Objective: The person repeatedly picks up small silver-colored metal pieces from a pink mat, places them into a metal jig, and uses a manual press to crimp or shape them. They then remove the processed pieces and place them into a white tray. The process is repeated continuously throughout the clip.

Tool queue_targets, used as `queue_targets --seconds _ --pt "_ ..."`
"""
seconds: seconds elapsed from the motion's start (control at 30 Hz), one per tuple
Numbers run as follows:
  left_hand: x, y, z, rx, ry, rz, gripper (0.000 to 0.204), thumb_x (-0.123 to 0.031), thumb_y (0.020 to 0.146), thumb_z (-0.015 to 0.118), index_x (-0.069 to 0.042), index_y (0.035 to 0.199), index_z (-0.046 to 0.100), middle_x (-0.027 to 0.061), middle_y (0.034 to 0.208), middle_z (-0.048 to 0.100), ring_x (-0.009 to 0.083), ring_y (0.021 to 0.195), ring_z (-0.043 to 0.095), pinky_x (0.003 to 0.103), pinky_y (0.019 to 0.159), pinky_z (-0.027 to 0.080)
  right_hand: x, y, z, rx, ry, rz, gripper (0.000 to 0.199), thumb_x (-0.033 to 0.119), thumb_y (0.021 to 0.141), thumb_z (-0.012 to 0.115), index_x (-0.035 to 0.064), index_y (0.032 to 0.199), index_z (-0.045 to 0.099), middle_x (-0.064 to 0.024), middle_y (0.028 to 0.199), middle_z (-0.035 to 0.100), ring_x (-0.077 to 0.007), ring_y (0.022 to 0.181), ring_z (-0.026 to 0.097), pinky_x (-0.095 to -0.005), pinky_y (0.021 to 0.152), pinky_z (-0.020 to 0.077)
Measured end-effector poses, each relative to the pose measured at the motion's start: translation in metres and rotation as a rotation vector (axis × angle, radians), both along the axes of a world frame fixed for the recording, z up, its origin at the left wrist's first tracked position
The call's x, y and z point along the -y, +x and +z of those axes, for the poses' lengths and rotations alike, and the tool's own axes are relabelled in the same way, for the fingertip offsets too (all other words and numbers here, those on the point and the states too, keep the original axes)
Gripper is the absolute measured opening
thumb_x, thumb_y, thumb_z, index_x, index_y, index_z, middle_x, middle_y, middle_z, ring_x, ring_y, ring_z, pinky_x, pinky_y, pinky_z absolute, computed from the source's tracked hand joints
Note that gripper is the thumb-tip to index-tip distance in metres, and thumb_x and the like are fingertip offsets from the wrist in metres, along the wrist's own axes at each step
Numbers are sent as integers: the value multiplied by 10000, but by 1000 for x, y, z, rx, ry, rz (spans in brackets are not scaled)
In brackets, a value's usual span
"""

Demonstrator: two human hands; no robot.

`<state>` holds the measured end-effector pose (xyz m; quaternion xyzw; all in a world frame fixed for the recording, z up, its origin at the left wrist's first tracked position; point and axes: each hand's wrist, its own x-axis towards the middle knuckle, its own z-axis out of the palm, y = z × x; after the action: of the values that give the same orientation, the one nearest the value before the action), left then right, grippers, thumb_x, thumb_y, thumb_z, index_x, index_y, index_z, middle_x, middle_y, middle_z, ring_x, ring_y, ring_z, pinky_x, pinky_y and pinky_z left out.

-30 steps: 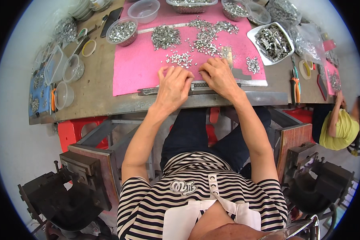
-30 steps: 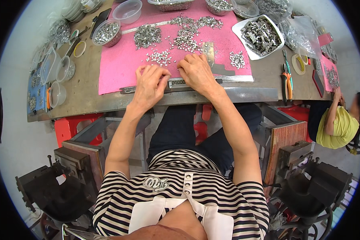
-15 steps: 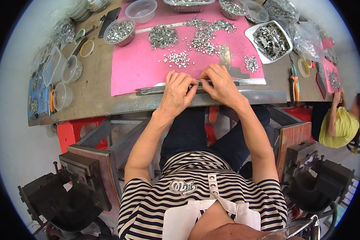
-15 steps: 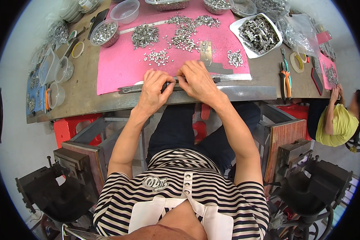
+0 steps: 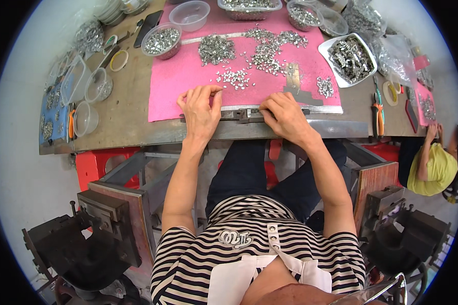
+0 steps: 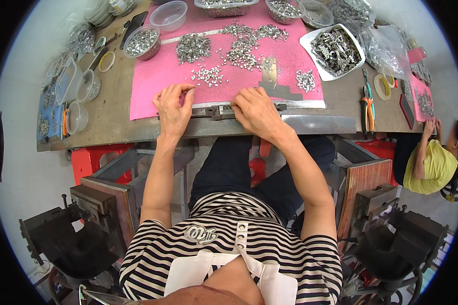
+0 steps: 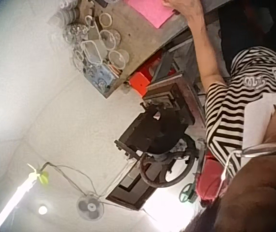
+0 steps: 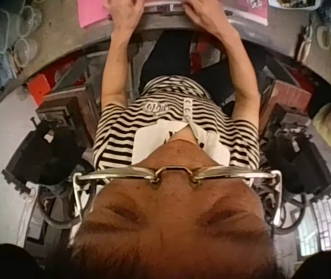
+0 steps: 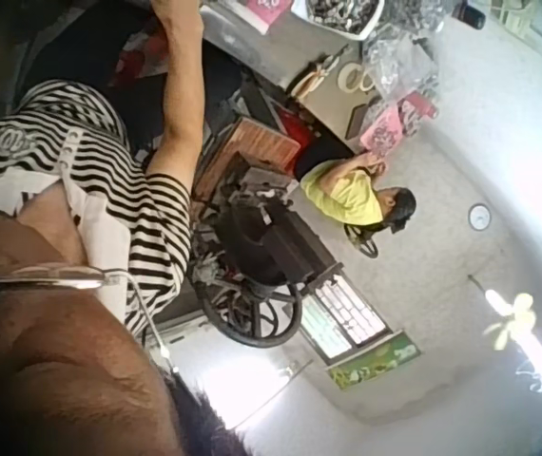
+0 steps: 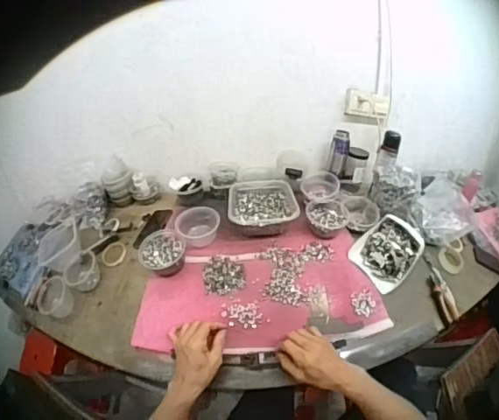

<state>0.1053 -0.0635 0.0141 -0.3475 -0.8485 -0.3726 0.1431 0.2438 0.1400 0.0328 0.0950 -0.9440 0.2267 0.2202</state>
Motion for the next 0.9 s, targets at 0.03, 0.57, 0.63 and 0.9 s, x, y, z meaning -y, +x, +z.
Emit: queue_targets --seconds 0.03,0.57,0.63,0.9 --pt "0 -3 -1 -14 -21 14 91 -140 915 714 -121 1003 733 1 883 671 182 850 613 426 987 328 0 -6 0 1 -16 -11 92 64 860 689 36 925 631 -100 893 582 -288 891 587 -419 824 437" --pt "-12 -26 -2 -107 -182 -111 81 -179 897 741 -163 976 749 5 907 646 212 930 591 481 1029 292 8 -71 -21 -53 107 -100 84 69 845 667 36 922 660 -125 902 610 -314 919 609 -430 853 462" --pt "-11 -26 -1 -97 -179 -106 86 -184 897 743 -149 975 739 7 906 648 214 930 594 481 1027 293 4 -69 -21 -45 72 -103 78 80 860 684 45 920 651 -110 881 594 -304 889 604 -430 837 451" --pt "-5 -29 -4 -93 -171 -74 96 -191 907 739 -117 962 712 15 899 657 224 900 599 473 1001 309 -13 -7 11 105 -222 -33 107 16 847 690 35 924 619 -96 869 600 -289 858 615 -397 806 431"
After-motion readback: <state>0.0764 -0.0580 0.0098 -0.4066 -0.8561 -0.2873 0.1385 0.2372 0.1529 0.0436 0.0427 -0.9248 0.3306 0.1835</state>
